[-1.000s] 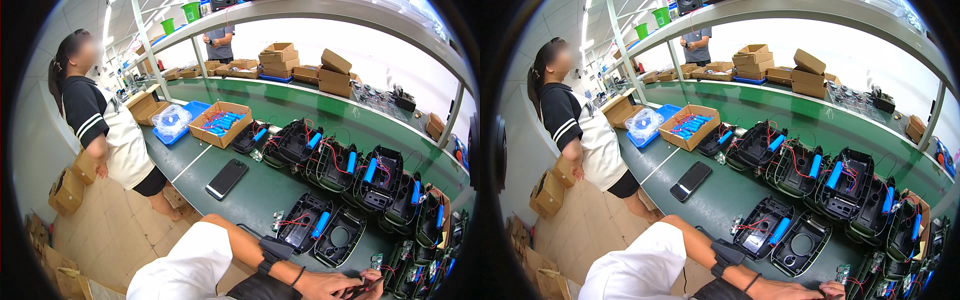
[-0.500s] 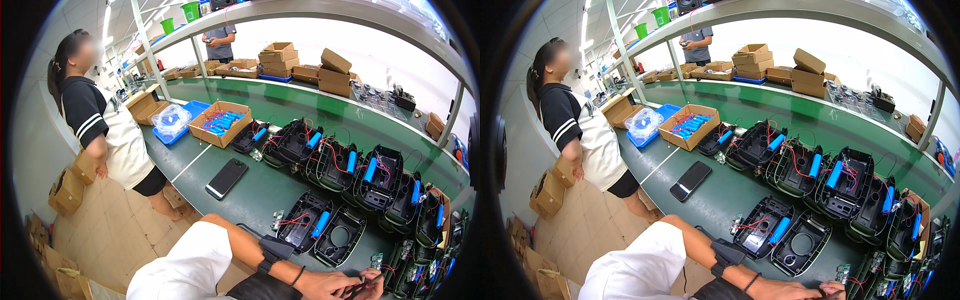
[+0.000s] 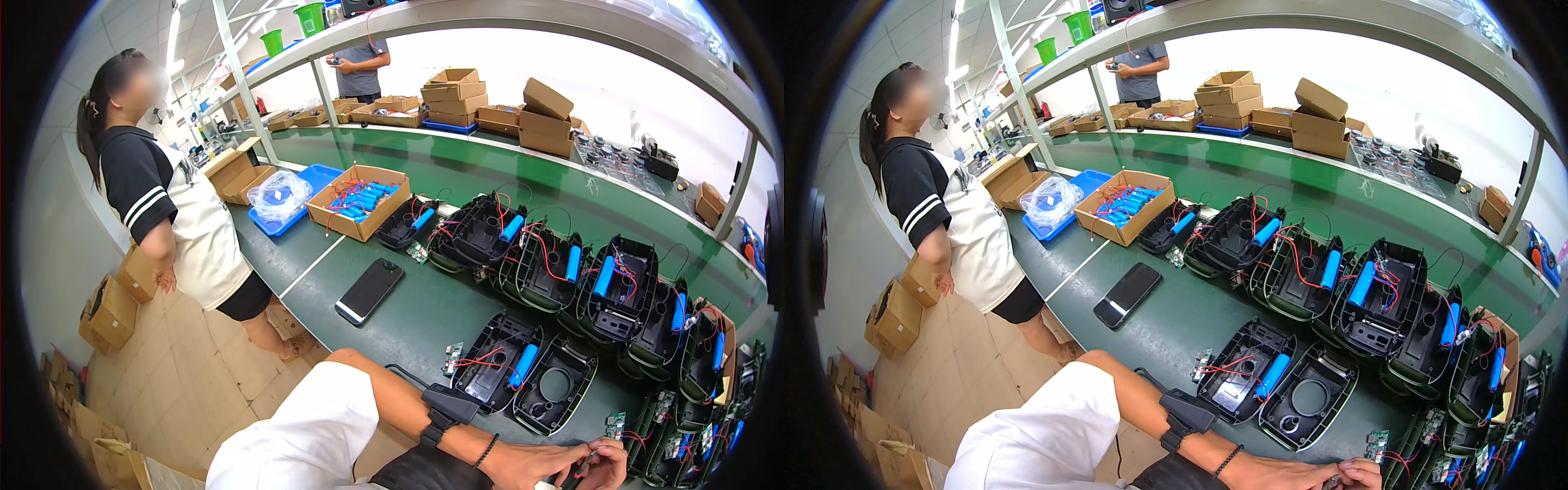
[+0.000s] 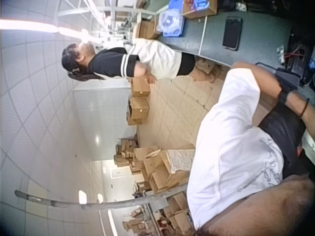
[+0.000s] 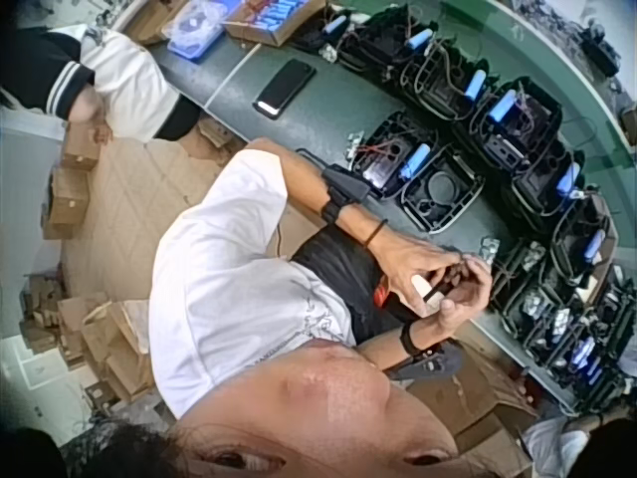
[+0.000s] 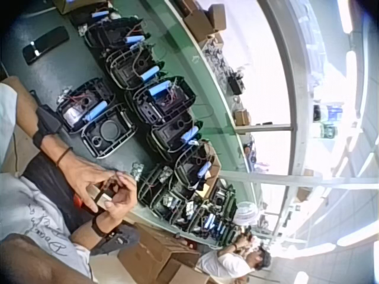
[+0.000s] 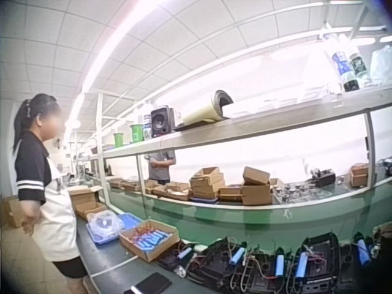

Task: The person is assembling electronic components, specifically connecting wires and installing circuit boards into green plastic housings.

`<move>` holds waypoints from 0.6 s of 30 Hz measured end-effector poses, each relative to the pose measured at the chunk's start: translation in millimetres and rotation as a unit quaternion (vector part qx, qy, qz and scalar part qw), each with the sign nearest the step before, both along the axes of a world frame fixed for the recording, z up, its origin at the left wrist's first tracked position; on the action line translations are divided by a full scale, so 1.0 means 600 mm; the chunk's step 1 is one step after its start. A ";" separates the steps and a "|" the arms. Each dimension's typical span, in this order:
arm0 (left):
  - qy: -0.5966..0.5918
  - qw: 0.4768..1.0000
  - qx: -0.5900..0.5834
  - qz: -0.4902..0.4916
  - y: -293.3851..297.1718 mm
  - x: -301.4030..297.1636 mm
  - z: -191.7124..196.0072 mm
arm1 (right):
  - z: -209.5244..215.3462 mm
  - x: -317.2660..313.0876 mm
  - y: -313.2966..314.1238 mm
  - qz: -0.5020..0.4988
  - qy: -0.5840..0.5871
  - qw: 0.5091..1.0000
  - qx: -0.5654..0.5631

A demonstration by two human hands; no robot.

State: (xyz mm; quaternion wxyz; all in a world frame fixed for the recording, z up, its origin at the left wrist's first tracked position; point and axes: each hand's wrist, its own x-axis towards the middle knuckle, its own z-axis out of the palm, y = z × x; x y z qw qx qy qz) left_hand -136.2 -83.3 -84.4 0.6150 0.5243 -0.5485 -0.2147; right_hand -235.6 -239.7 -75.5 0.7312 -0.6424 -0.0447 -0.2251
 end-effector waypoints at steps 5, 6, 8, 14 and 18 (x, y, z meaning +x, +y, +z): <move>0.046 0.984 0.135 -0.105 0.009 0.014 0.043 | -0.014 0.006 -0.009 -0.009 -0.053 0.998 -0.016; 0.043 0.985 0.130 -0.104 0.011 0.011 0.048 | -0.010 0.008 -0.010 -0.002 -0.056 0.998 -0.035; 0.040 0.986 0.124 -0.103 0.012 0.012 0.047 | -0.007 0.007 -0.006 -0.006 -0.050 0.998 -0.032; 0.074 0.989 0.100 -0.081 0.008 0.009 0.022 | -0.014 0.005 -0.002 -0.023 -0.071 0.997 0.003; -0.019 0.999 0.028 -0.037 0.004 0.008 0.017 | -0.002 0.004 -0.002 -0.010 -0.017 1.000 0.001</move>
